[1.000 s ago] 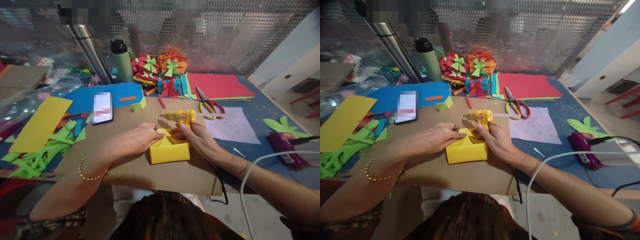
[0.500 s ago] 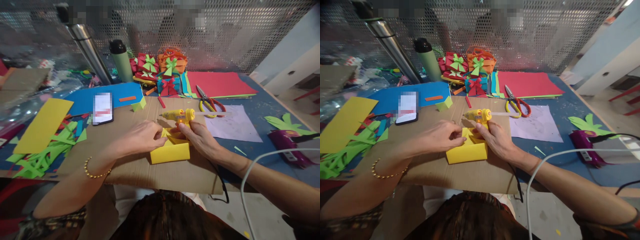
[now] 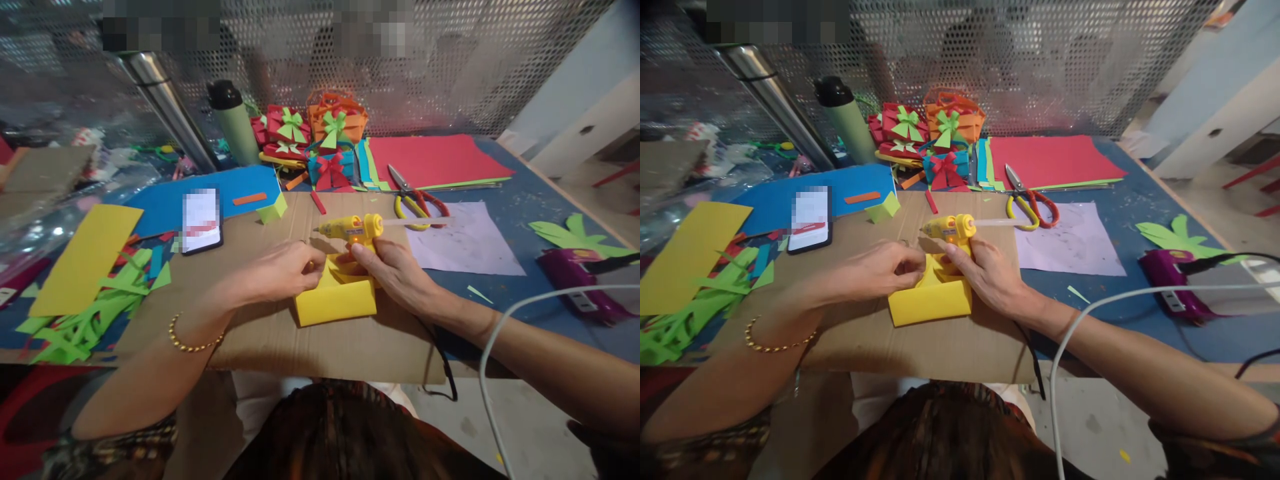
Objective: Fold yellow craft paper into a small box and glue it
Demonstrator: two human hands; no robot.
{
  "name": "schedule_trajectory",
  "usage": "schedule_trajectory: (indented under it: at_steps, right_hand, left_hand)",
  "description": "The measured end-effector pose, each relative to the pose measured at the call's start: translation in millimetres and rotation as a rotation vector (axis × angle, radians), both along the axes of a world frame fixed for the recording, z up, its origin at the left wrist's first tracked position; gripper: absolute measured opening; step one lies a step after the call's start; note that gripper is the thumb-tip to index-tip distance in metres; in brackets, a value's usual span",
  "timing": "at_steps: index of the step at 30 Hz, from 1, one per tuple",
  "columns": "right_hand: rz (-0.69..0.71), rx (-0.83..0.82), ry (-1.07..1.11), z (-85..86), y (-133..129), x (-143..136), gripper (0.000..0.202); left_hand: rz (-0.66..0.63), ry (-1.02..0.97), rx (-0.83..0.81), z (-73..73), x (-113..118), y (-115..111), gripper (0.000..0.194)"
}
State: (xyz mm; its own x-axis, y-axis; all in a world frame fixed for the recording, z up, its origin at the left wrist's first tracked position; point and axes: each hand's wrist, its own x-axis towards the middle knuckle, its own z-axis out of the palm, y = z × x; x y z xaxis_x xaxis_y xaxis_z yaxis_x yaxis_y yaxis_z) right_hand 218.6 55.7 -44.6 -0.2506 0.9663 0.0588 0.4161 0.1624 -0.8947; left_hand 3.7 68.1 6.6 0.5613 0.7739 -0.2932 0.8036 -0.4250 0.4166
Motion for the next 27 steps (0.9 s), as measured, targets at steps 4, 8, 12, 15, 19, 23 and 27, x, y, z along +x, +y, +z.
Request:
schedule_trajectory:
  at_steps: [4,8,12,15,19,23,27]
  right_hand:
    - [0.013,-0.036,0.021,2.2,-1,-1,0.061]
    - [0.021,-0.062,0.025,2.5,0,-1,0.063]
    - [0.012,-0.036,0.001,1.4,0,0,0.064]
    - [0.022,-0.026,0.015,1.5,0,0,0.062]
    - [0.037,-0.045,0.023,2.6,0,0,0.063]
    - [0.029,-0.039,0.019,2.5,0,0,0.062]
    - [0.035,-0.059,0.04,1.5,0,0,0.06]
  left_hand:
    - [-0.026,-0.01,-0.017,-0.1,0,0,0.021]
    - [-0.043,-0.019,-0.012,-0.3,0,0,0.023]
    - [-0.05,-0.007,-0.006,-0.9,1,0,0.023]
    - [-0.072,-0.003,0.011,-1.1,0,-1,0.021]
    - [-0.04,-0.022,-0.007,-0.1,-6,1,0.026]
    - [0.061,-0.069,0.009,-1.4,-15,4,0.035]
    - [0.081,-0.058,0.001,-6.2,-17,2,0.035]
